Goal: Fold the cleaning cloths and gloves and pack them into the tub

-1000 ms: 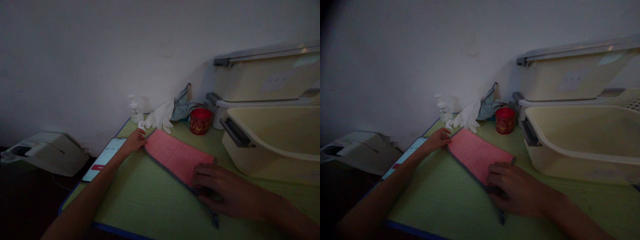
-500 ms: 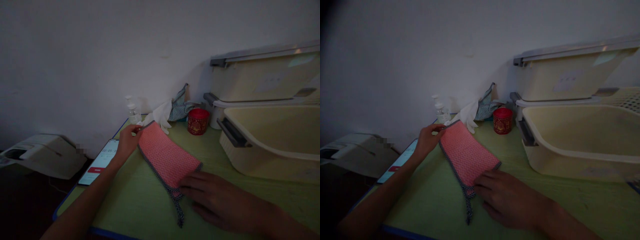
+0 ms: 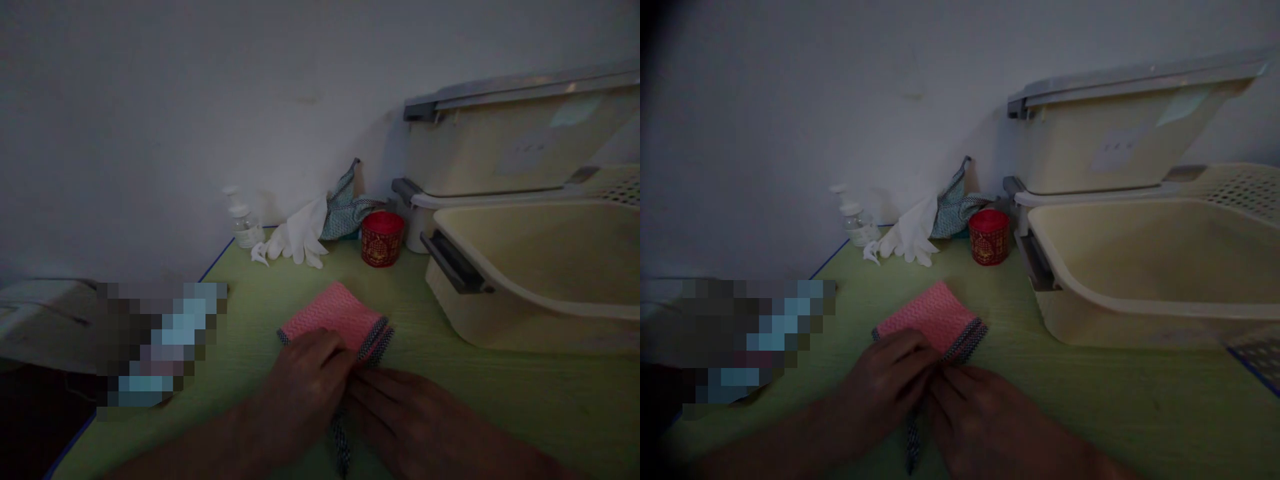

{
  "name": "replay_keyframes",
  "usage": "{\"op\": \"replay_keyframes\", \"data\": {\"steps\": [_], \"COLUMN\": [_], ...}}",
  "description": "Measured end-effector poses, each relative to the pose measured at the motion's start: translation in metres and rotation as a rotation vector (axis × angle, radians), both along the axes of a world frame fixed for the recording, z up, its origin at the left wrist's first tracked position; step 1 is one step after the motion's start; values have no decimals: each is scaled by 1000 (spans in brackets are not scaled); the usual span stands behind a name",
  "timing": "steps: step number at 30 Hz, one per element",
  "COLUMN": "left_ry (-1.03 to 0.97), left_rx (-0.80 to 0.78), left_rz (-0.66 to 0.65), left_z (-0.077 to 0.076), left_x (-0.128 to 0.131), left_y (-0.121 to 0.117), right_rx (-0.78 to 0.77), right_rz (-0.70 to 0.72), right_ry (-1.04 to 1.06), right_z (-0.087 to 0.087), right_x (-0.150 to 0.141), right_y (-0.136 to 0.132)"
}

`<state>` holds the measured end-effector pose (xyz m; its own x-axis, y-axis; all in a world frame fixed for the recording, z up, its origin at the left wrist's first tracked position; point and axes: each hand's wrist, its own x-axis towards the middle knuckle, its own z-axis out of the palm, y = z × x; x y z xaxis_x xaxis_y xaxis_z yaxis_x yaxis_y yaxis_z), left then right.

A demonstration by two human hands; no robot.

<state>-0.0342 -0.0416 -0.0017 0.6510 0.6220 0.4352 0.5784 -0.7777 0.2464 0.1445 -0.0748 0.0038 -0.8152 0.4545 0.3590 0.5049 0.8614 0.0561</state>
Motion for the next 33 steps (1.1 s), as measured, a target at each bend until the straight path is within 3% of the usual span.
{"op": "replay_keyframes", "data": {"steps": [5, 12, 19, 26, 33], "left_ry": [-46, -205, -231, -253, -289], "left_rx": [-184, -196, -339, -316, -260], "left_rz": [24, -17, 3, 1, -19], "left_z": [-3, -3, -1, -2, -6], "left_x": [0, 2, 5, 5, 5], "left_y": [1, -2, -1, -3, -3], "right_rx": [31, 31, 58, -85, -77], "right_rz": [-7, 11, 41, 25, 6], "right_ry": [14, -26, -67, -50, -32], "right_z": [3, 4, 5, 9, 11], "right_x": [-1, 0, 1, 4, 4], "right_y": [0, 1, 1, 4, 3]}}
